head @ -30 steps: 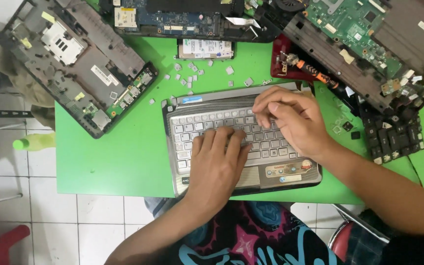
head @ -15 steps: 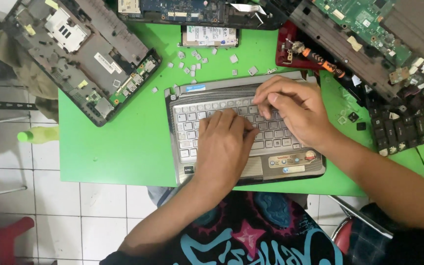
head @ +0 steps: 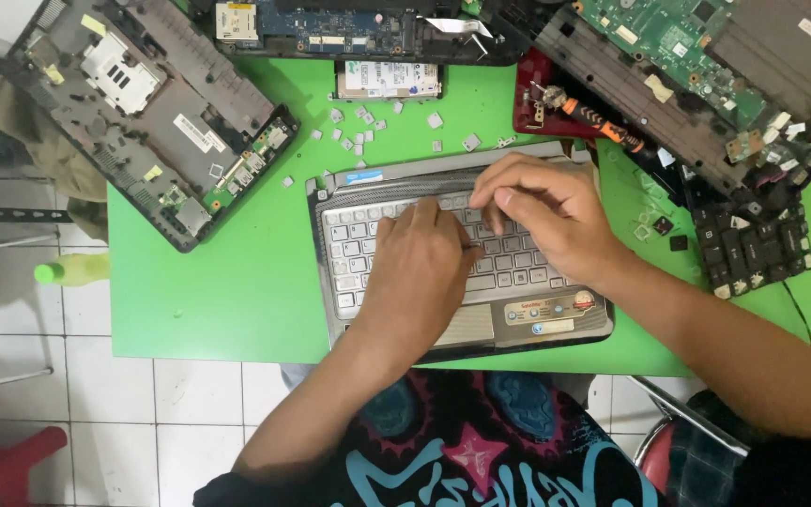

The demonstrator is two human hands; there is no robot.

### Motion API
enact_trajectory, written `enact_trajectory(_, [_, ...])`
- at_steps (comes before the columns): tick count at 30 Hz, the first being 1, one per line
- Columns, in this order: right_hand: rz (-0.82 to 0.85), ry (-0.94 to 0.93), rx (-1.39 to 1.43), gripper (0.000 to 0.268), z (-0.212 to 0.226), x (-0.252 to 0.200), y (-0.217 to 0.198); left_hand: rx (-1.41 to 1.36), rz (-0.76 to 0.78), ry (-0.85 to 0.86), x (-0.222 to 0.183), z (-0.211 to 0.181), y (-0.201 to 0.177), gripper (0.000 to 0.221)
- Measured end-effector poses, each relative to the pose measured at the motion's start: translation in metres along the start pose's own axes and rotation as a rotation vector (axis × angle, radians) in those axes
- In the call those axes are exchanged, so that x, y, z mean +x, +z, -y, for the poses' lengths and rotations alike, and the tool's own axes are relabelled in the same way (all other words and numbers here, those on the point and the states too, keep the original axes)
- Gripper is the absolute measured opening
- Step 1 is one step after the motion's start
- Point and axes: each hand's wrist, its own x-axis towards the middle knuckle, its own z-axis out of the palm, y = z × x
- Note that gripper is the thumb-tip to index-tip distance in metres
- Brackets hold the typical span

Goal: Reassembling a laptop keyboard by manually installing individual keycaps and their underlying hinge mechanisms.

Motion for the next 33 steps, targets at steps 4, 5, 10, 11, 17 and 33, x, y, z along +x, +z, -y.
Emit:
enact_trajectory(4, [0.001, -0.018, 0.001, 0.023, -0.002, 0.0, -0.001, 0.002, 0.087, -0.005, 0.006, 0.004, 0.004, 0.022])
enact_trajectory(5, [0.015, -0.011, -0.013, 0.023, -0.002, 0.0, -0.002, -0.019, 0.079, 0.002, 0.006, 0.005, 0.004, 0.02])
enact_trajectory(10, [0.031, -0.02, -0.024, 0.024, -0.002, 0.0, -0.003, -0.082, -0.022, 0.016, -0.005, 0.006, 0.007, 0.018])
enact_trajectory(11, [0.046, -0.027, -0.049, 0.023, -0.001, -0.001, -0.003, -0.079, -0.102, 0.063, -0.008, 0.008, 0.011, 0.016])
enact_trajectory(17, [0.085, -0.065, -0.193, 0.021, 0.016, -0.004, 0.007, -0.125, -0.398, 0.295, -0.022, 0.017, 0.033, 0.014])
enact_trajectory(33, [0.126, -0.17, -0.303, 0.016, 0.011, -0.01, 0.007, -0.311, -0.508, 0.238, -0.028, 0.037, 0.019, 0.006])
